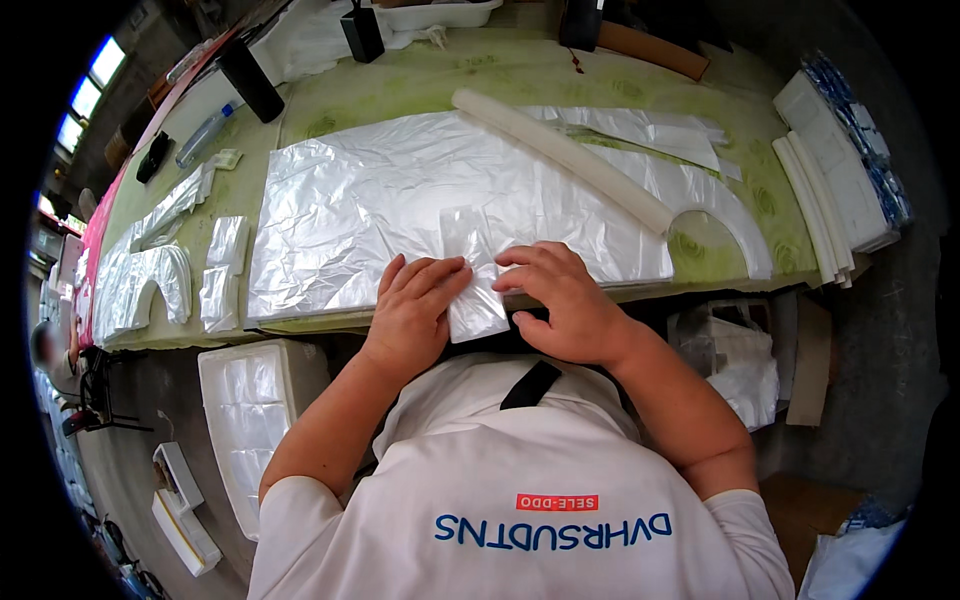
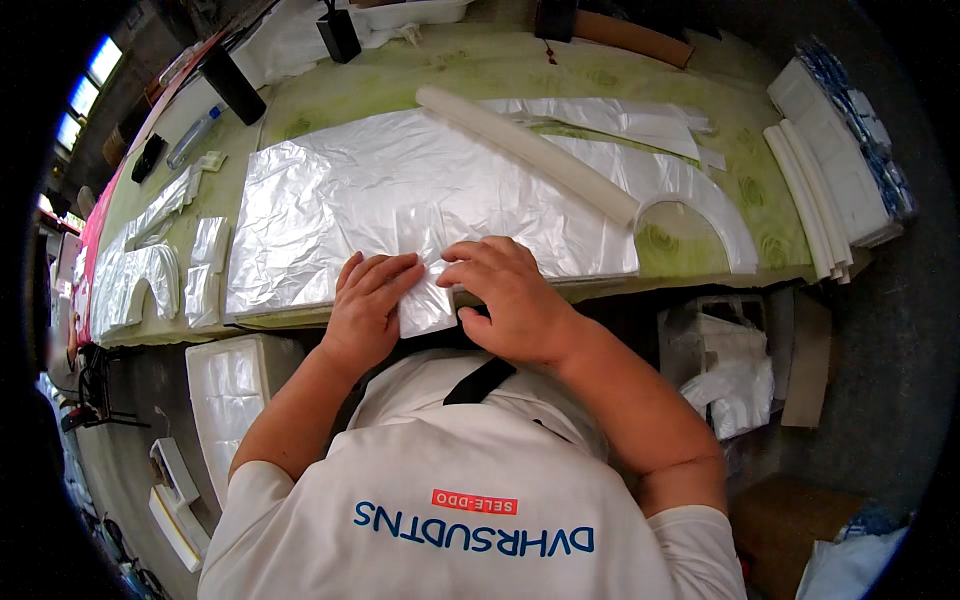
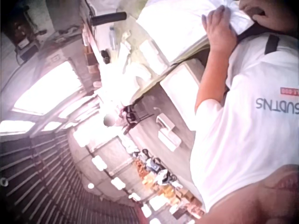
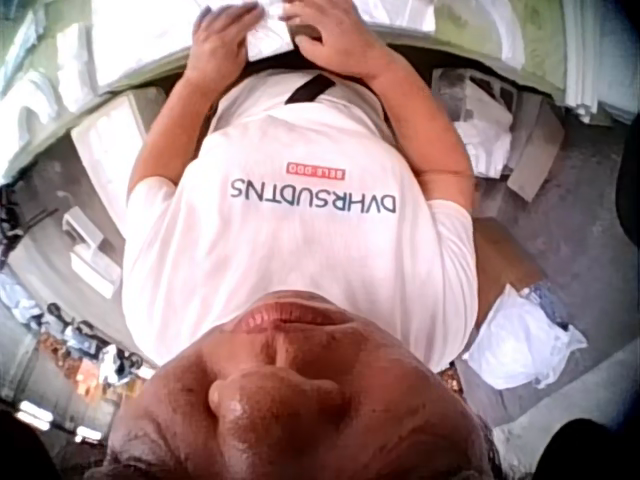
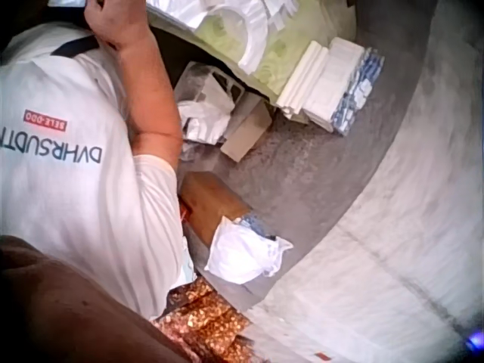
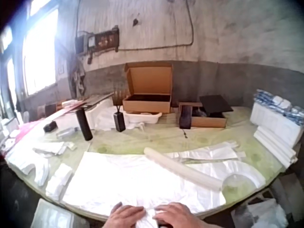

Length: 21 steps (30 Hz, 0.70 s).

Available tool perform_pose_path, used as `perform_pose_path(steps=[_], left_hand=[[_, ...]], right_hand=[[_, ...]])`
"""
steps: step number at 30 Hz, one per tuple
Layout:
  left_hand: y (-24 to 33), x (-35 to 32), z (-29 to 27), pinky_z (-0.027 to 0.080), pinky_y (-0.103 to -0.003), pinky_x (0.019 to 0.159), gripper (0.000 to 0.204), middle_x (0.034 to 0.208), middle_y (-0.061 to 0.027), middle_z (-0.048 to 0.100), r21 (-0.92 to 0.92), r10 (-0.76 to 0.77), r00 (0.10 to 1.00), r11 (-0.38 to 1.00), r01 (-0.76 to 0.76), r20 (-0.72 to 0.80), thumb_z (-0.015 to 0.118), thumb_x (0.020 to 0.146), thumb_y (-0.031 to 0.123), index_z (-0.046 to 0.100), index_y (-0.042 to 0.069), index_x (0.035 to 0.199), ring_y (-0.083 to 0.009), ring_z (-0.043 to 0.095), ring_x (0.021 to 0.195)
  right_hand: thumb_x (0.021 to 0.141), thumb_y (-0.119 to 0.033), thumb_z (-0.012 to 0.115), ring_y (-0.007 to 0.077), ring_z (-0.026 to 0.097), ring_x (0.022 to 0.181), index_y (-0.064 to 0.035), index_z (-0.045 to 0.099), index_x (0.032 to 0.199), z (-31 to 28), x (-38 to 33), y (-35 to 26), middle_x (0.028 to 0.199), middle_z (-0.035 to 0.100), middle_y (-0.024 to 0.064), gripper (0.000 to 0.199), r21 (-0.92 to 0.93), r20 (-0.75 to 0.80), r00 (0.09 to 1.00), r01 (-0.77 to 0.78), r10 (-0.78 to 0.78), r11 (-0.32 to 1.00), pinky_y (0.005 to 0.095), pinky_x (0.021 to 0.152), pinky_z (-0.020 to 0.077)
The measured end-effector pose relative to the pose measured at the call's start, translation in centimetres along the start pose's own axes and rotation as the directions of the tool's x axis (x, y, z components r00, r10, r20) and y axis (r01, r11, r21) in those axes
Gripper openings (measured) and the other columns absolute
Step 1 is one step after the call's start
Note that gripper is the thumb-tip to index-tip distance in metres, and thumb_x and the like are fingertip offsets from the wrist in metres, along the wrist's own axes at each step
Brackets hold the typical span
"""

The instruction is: The person wraps a white rectangular object with clear plastic film on a workbench. They unroll the film, fold it over the object, and smooth it down repeatedly. The wrapped item is set aside, and the process is repeated with another object.

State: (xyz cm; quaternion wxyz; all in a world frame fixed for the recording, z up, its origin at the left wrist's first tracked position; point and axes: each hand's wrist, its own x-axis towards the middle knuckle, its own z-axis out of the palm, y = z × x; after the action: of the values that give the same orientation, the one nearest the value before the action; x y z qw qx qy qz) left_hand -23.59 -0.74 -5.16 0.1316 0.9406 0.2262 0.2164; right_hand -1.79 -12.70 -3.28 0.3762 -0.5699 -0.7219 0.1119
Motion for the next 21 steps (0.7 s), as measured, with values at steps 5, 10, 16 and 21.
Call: perform_pose_path(steps=[5,10,16,21], left_hand=[[-0.9,0.1,0.0,0.042,-0.047,0.106,0.038,0.115,-0.0047,0.066,-0.094,-0.058,0.997,0.994,0.053,-0.052,0.066,0.078,-0.002,0.074,0.014,0.112,-0.0274,0.060,0.111],[-1.2,1.1,-0.4,0.049,-0.042,0.091,0.022,0.095,-0.0069,0.070,-0.135,-0.102,0.988,0.987,0.085,-0.120,0.072,0.079,0.004,0.076,0.009,0.100,-0.0315,0.063,0.100],[-1.8,2.1,-0.1,0.044,-0.042,0.095,0.035,0.085,-0.0040,0.071,-0.103,-0.281,0.952,0.957,0.270,-0.122,0.071,0.087,0.015,0.065,0.005,0.119,-0.0288,0.064,0.091],[-1.6,2.4,-0.1,0.041,-0.047,0.101,0.050,0.104,-0.0092,0.067,-0.148,-0.346,0.931,0.933,0.328,-0.117,0.073,0.084,0.016,0.056,0.005,0.130,-0.0298,0.061,0.104]], right_hand=[[0.075,-0.013,0.070,0.0298,0.057,0.112,-0.0125,0.071,0.110,1.0,1.8,2.0,0.122,0.067,0.0055,0.035,-0.124,0.098,0.992,0.094,-0.082,0.988,0.0440,0.101,0.0404],[0.078,-0.014,0.074,0.0308,0.059,0.099,-0.0088,0.071,0.094,1.7,3.4,2.3,0.103,0.068,0.0068,0.018,-0.142,0.101,0.993,-0.043,0.058,0.989,0.0440,0.090,0.0437],[0.088,-0.028,0.066,0.0333,0.062,0.090,-0.0058,0.073,0.085,3.1,4.9,2.8,0.089,0.067,0.0114,0.024,-0.272,0.047,0.977,-0.188,0.208,0.944,0.0484,0.081,0.0481],[0.089,-0.029,0.064,0.0339,0.062,0.092,-0.0059,0.072,0.083,3.6,5.3,2.2,0.090,0.067,0.0120,0.025,-0.356,0.022,0.960,-0.254,0.279,0.899,0.0483,0.082,0.0483]])
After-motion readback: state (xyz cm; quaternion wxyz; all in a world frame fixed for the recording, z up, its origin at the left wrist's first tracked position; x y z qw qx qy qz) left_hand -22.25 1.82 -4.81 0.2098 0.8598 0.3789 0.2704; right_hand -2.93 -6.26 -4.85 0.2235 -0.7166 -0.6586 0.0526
